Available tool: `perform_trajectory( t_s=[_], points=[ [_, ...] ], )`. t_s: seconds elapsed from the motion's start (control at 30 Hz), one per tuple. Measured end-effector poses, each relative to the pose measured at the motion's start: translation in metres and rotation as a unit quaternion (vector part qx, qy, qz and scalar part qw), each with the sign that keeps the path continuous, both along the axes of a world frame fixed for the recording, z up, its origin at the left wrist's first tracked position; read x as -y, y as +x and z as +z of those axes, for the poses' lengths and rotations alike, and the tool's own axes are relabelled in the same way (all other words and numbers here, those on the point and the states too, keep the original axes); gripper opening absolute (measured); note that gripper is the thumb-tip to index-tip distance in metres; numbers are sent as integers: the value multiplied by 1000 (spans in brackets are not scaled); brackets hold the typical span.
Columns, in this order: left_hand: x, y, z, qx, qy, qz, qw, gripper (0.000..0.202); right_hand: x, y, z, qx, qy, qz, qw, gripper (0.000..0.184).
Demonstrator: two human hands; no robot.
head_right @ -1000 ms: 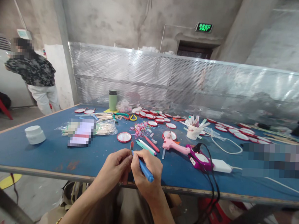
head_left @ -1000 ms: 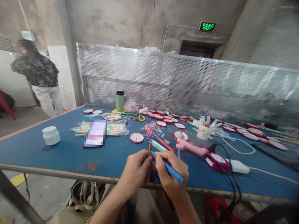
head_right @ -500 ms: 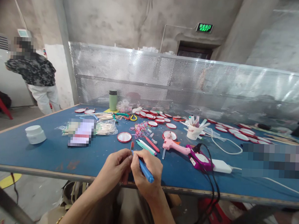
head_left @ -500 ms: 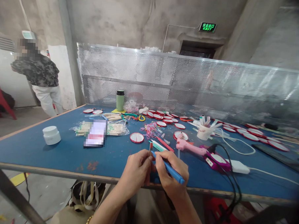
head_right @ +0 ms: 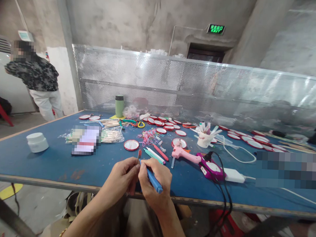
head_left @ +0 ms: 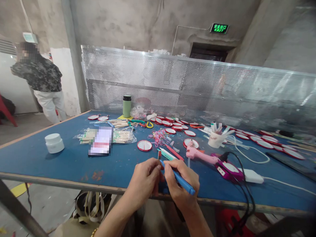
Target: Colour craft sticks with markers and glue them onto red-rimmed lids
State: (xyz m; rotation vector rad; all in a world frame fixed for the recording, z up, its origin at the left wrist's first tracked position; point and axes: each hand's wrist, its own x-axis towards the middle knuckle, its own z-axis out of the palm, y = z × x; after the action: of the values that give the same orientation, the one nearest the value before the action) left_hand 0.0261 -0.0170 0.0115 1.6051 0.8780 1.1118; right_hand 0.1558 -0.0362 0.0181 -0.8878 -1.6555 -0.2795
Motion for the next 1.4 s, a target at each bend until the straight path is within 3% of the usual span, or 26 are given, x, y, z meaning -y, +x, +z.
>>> perform_trajectory(
  t_s=[1.4],
  points=[
    [2,-1,3,-5,-3,0,1000,26,1,1,0,3,-6,-10,1000,12]
  ],
)
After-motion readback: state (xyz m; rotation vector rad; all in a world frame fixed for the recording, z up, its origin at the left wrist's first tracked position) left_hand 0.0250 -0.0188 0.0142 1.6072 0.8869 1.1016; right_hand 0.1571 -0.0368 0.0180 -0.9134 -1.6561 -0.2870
